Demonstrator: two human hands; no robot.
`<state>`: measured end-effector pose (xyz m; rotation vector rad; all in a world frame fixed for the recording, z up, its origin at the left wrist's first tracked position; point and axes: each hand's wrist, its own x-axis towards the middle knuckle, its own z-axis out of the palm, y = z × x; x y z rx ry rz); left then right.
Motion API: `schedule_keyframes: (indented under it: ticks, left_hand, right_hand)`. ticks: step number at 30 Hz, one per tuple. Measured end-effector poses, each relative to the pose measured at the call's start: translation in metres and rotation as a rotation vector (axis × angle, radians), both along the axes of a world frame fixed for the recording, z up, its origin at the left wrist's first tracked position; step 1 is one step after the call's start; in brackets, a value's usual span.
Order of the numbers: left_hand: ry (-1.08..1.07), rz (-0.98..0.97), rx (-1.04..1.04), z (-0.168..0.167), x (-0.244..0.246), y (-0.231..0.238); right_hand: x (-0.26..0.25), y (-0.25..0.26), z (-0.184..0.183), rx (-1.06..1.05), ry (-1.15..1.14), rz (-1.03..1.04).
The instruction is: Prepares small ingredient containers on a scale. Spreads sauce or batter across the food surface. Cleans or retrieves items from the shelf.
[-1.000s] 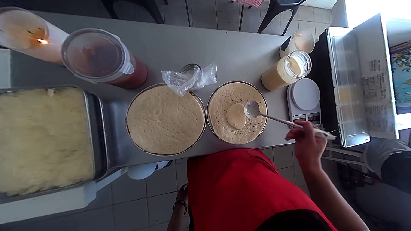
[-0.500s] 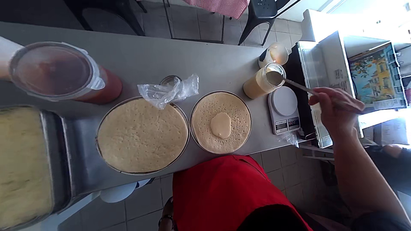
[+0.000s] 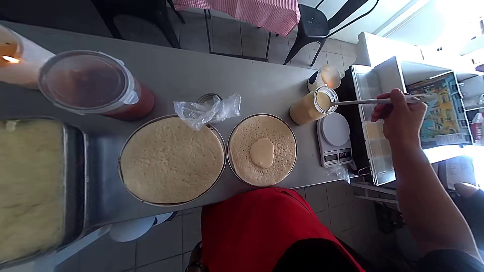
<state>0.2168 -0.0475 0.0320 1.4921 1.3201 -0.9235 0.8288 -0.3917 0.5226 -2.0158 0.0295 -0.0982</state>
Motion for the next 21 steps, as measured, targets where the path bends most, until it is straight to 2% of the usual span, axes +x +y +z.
schedule_keyframes:
  ticks: [2,3,5,7,9,10,17,21]
  left_hand:
    - [0.01,-0.023,-0.011,-0.01,-0.002,0.002]
    - [0.005,-0.029,-0.018,-0.004,0.005,0.005]
    - [-0.056,-0.048,0.001,0.037,0.032,0.007]
    - [-0.236,-0.066,0.22,0.071,0.049,-0.004]
    - [-0.052,-0.081,0.019,0.127,0.095,0.013]
    - [-0.003,-0.057,-0.012,0.138,0.107,0.017]
    - [-0.01,-0.01,0.003,0.149,0.118,0.018]
    - [0.016,0.051,-0.012,0.205,0.147,0.014]
  right_hand:
    - [-0.002,-0.003,0.0,0.024,0.004,-0.031]
    - [-0.002,-0.004,-0.001,0.035,-0.002,-0.041]
    - [-0.002,-0.007,-0.001,0.052,-0.018,-0.057]
    - [-0.003,-0.009,0.001,0.074,-0.037,-0.058]
    - [-0.005,-0.01,0.005,0.103,-0.058,-0.052]
    - [-0.006,-0.009,0.007,0.116,-0.064,-0.049]
    - [-0.039,0.015,0.008,0.181,-0.039,0.003]
    - [-0.068,0.031,-0.026,0.158,0.079,0.089]
